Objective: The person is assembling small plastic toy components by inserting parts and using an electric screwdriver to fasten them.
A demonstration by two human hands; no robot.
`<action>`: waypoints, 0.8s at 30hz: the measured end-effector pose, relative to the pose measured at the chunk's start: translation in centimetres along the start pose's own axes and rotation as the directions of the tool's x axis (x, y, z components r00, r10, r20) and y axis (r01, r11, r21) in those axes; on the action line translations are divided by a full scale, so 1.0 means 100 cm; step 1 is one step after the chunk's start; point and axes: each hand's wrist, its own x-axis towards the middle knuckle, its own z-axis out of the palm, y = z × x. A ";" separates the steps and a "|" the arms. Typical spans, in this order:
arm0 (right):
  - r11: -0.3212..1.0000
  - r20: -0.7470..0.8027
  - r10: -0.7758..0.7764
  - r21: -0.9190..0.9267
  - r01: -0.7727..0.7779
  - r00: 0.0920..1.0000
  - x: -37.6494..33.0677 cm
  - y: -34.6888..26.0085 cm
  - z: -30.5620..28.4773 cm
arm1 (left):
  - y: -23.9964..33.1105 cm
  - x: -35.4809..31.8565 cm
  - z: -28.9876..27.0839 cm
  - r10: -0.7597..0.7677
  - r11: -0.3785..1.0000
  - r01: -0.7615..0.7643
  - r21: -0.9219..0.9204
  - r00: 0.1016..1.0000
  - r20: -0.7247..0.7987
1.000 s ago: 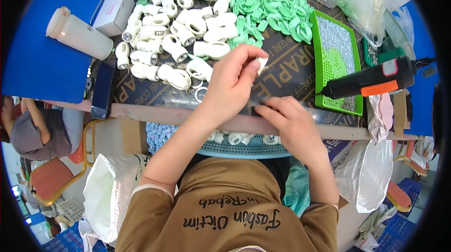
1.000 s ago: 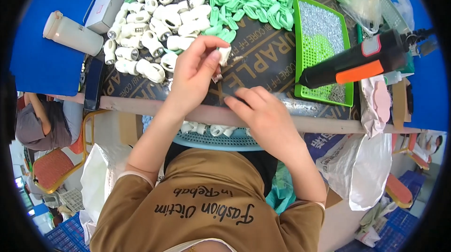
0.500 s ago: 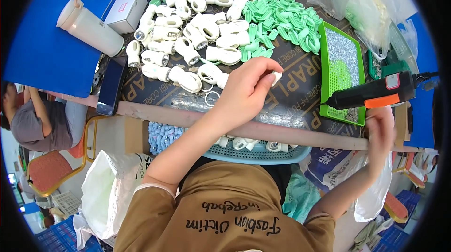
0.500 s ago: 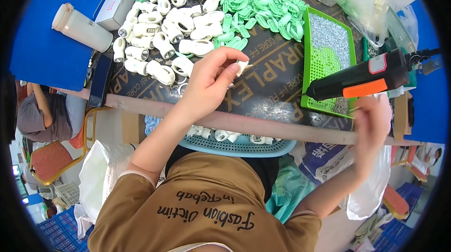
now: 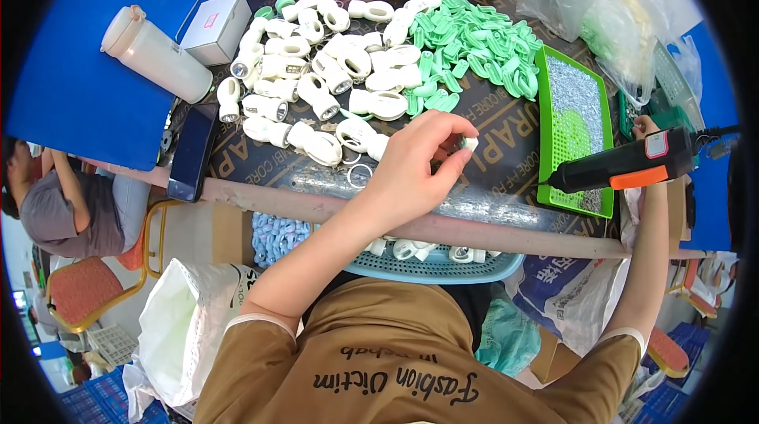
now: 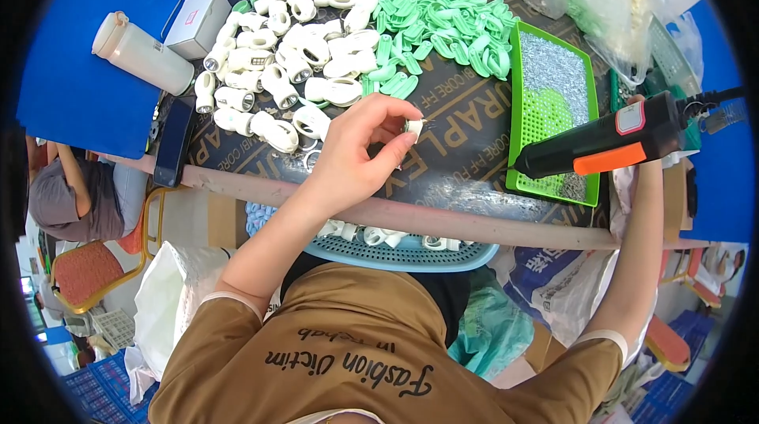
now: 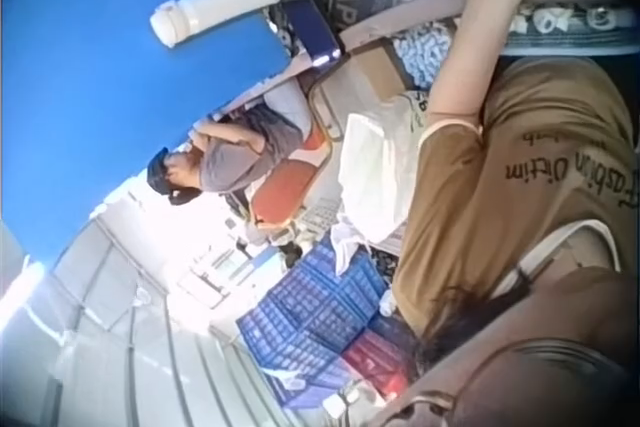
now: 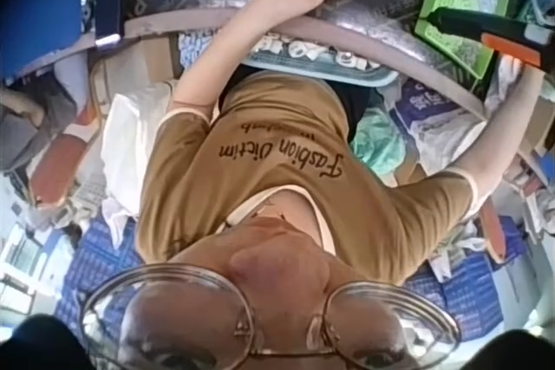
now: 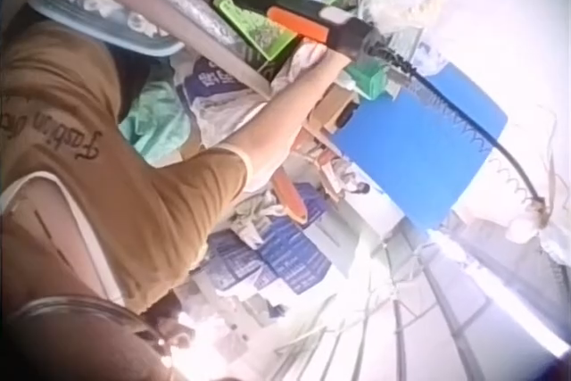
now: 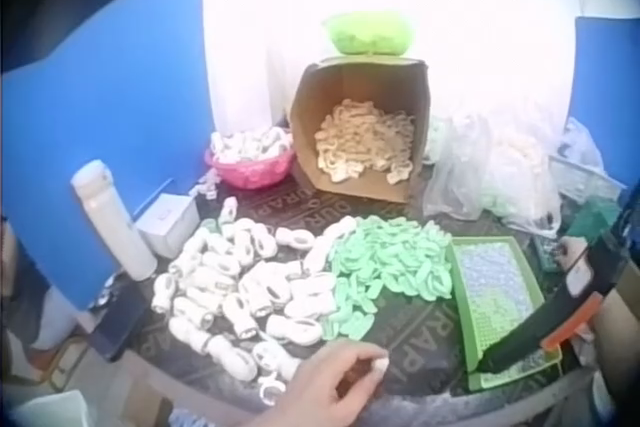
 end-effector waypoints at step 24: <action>-0.098 -0.026 0.270 0.994 0.054 0.962 -0.183 -0.210 -0.186 | 0.039 -0.035 0.031 0.622 0.547 -0.734 0.404 0.678 0.392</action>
